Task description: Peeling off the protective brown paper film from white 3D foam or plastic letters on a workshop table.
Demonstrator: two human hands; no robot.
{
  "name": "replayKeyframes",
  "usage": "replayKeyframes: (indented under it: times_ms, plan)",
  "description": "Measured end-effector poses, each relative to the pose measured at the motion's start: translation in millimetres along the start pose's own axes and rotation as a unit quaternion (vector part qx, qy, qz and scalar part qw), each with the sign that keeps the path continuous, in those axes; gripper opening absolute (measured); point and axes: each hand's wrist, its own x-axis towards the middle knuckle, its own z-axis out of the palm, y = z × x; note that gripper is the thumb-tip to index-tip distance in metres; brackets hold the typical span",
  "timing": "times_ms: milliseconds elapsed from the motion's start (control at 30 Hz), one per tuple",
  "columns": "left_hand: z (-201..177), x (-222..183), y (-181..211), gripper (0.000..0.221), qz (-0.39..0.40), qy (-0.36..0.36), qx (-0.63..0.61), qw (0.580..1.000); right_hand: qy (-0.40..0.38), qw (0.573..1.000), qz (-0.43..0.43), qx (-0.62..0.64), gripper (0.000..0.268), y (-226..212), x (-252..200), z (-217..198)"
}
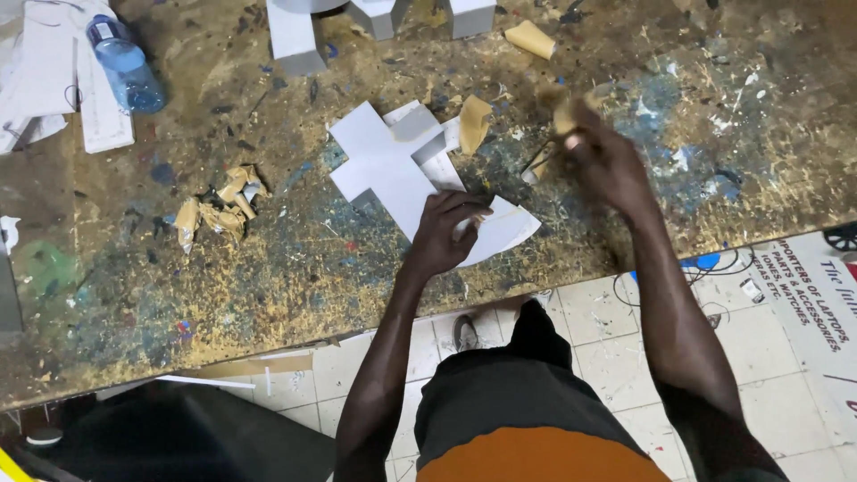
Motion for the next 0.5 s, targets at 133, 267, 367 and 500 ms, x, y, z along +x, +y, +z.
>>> replayKeyframes:
  times_ms: [133,267,367,500]
  plan:
    - [3,-3,-22,0.040,0.007,-0.015,-0.026,1.000,-0.080,0.962,0.089,-0.246,0.052,24,-27,25]
    - [5,-1,-16,0.021,-0.011,0.007,-0.015,1.000,-0.038,0.940,0.111,-0.320,0.044,59,-22,34]
    - [22,-7,-33,0.014,-0.027,0.014,-0.006,1.000,0.015,0.950,0.058,-0.308,0.030,58,-33,35]
    - [23,-1,-34,0.008,-0.050,0.025,-0.012,0.998,-0.067,0.970,-0.093,-0.216,0.017,22,-40,62]
